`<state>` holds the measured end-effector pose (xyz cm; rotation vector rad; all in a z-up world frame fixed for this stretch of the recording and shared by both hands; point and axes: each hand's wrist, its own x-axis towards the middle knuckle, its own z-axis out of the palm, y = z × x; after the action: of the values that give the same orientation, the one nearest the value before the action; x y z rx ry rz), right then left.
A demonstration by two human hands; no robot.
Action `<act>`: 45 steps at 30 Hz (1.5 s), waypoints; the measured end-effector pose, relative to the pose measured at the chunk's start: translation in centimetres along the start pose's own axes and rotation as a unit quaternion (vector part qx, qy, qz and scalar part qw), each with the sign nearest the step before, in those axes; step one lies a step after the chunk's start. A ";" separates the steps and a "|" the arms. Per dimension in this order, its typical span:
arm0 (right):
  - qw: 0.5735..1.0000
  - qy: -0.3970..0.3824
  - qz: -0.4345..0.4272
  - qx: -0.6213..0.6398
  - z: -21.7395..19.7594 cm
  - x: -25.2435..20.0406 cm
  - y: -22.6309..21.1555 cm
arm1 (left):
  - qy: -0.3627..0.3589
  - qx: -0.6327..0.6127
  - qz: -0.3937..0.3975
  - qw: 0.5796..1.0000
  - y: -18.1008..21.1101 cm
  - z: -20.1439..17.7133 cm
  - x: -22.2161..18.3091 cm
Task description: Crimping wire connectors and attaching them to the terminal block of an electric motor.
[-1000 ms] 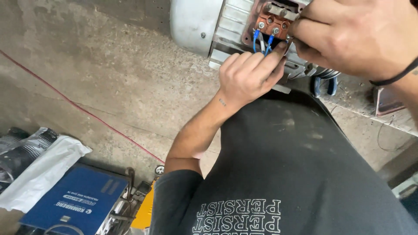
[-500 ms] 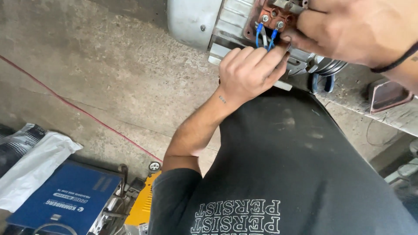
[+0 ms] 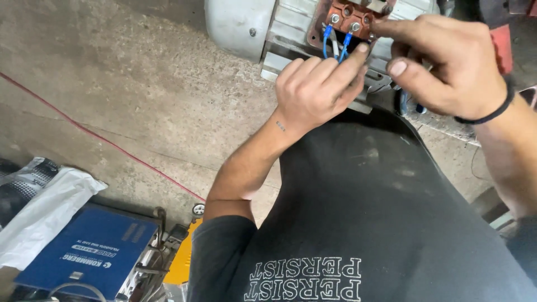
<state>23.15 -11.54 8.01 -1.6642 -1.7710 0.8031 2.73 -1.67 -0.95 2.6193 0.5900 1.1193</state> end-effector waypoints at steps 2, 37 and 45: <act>0.997 0.039 0.023 0.068 0.2 -0.1 -0.7 | -0.002 -0.001 0.004 1.000 -0.1 0.4 -0.5; 0.993 0.038 0.069 0.086 4.4 -3.3 -0.1 | -0.022 -0.004 -0.006 1.000 0.0 -0.7 0.5; 0.997 0.048 -0.042 -0.034 4.6 -4.3 1.8 | -0.030 -0.009 0.005 0.999 -0.3 -0.2 -0.4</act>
<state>21.11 -15.92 3.55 -1.6315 -1.8078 0.6212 2.23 -1.55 -1.20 2.6328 0.5533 1.0389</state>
